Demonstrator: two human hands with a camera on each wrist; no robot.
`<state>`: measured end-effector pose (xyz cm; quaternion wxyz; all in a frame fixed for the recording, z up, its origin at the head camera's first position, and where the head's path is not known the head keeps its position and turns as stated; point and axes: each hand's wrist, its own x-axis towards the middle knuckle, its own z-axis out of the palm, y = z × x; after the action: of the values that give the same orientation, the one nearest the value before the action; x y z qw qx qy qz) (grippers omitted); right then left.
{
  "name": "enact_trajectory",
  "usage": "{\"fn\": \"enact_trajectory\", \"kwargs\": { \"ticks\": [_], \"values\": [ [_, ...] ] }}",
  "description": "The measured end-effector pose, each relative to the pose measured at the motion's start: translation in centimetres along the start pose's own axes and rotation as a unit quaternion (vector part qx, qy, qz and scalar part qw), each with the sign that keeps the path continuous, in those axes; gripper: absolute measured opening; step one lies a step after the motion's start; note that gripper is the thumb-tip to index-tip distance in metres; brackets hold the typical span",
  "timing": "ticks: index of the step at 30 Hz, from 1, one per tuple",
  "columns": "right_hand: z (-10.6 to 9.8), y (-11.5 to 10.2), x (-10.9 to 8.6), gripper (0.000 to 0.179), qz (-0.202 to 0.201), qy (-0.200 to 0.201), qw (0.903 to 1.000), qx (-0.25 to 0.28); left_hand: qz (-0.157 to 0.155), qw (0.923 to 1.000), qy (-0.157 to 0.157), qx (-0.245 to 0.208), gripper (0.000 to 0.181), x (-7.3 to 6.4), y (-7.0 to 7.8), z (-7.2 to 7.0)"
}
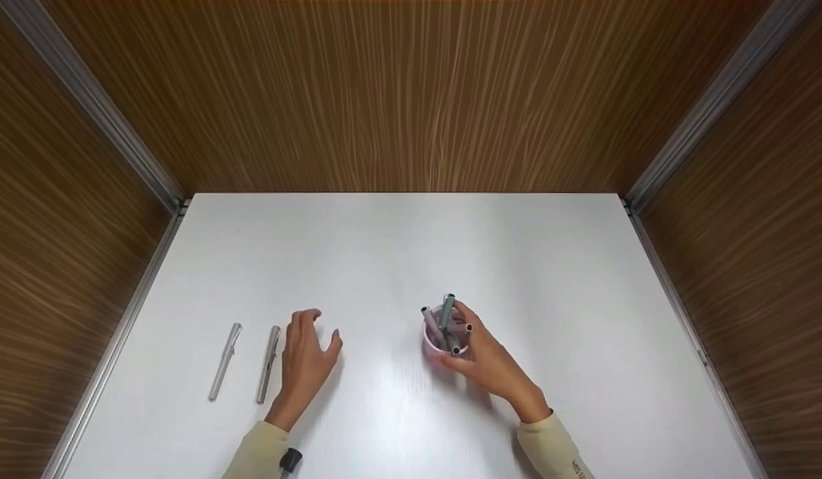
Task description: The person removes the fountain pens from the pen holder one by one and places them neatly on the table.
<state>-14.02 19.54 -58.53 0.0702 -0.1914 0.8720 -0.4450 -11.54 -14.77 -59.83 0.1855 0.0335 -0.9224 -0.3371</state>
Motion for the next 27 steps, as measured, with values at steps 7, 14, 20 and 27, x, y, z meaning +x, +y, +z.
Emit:
{"fn": "enact_trajectory", "kwargs": {
  "ticks": [7,14,20,27],
  "values": [
    [0.0,0.0,0.0,0.106,0.0,0.003,1.0,-0.003,0.024,0.9991,0.008,-0.034,0.042,-0.1,1.1,0.6],
    [0.0,0.0,0.0,0.104,-0.006,0.0,1.0,-0.002,0.044,0.9975,0.008,-0.054,0.039,-0.2,2.3,0.8],
    [0.1,0.0,0.0,0.104,-0.002,0.0,1.0,-0.001,0.041,0.9968,-0.001,-0.069,0.033,-0.5,3.5,1.1],
    [0.0,0.0,0.1,0.104,-0.002,-0.003,1.0,-0.002,0.028,0.9927,-0.028,-0.114,0.026,-0.5,5.1,1.7]
  ]
}}
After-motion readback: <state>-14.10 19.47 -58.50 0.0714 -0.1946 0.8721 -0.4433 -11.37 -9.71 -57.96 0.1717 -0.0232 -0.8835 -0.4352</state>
